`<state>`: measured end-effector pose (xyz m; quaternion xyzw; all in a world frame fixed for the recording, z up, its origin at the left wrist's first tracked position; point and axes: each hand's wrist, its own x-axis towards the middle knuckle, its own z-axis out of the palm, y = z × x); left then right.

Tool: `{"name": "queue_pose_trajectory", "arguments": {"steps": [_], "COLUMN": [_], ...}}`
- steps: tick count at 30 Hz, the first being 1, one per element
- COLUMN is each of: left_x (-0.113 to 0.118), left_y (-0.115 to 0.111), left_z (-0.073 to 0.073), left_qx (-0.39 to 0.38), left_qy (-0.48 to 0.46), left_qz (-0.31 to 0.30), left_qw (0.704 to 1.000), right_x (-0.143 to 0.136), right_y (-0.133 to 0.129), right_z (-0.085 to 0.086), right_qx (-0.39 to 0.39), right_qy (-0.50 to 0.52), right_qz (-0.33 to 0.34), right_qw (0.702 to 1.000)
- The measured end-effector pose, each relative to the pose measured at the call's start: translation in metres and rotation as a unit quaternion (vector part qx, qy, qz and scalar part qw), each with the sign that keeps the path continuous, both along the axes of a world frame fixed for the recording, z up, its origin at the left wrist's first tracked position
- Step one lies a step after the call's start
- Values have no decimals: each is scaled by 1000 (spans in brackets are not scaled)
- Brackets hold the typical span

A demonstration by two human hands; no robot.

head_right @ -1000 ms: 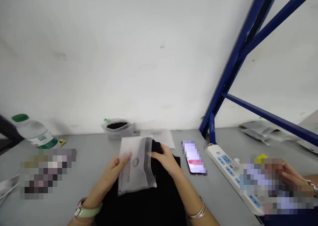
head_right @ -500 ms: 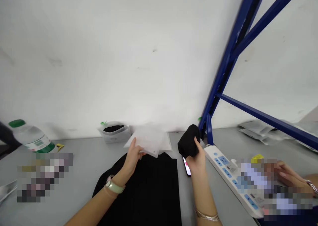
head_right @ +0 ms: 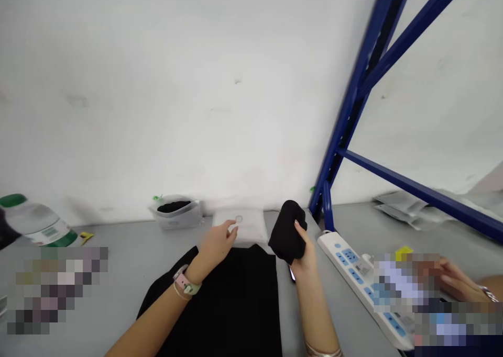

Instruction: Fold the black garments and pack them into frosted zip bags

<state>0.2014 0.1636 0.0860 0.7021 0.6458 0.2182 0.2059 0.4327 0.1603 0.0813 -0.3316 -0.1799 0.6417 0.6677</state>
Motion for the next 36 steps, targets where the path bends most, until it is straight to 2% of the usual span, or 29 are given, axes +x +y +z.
{"name": "queue_pose_trajectory", "arguments": {"steps": [3,5,8,10,12,15,19,20,22,24,26,30,32,36], "left_x": [-1,-1,-4,-7,-11,-25,-52,-58,-65,-68,-68,-73,-77,-84], "left_y": [3,9,22,28,26,0,-69,-88,-119,-142,-154,-162,-161,-158], "left_z": [-11,-25,-40,-41,-33,-14,3,3,1,-5,-14,-31,-34,-31], "left_qx": [44,42,15,5,11,35,-3,-36,-128,-170,-159,-98,-60,-9], "left_qy": [66,97,108,92,60,-7,-88,-115,-227,-299,-321,-305,-304,-295], "left_qz": [-65,-98,-108,-105,-93,-36,43,56,101,123,128,122,108,76], "left_qw": [995,990,988,990,994,999,995,991,960,931,925,940,945,953], "right_x": [-7,-13,-24,-31,-40,-53,-73,-78,-87,-93,-94,-82,-78,-78], "right_y": [-8,-14,-22,-26,-30,-38,-51,-55,-60,-62,-61,-57,-59,-72], "right_z": [6,9,12,13,12,9,-2,-6,-14,-20,-24,-26,-24,-17], "right_qx": [-1,-9,-9,15,31,48,124,134,124,93,76,99,118,209], "right_qy": [-14,-37,-113,-164,-222,-326,-428,-433,-412,-374,-357,-404,-459,-541], "right_qz": [40,75,165,233,299,366,380,389,424,461,478,470,435,374], "right_qw": [999,997,980,958,927,870,810,802,797,799,799,779,766,724]}}
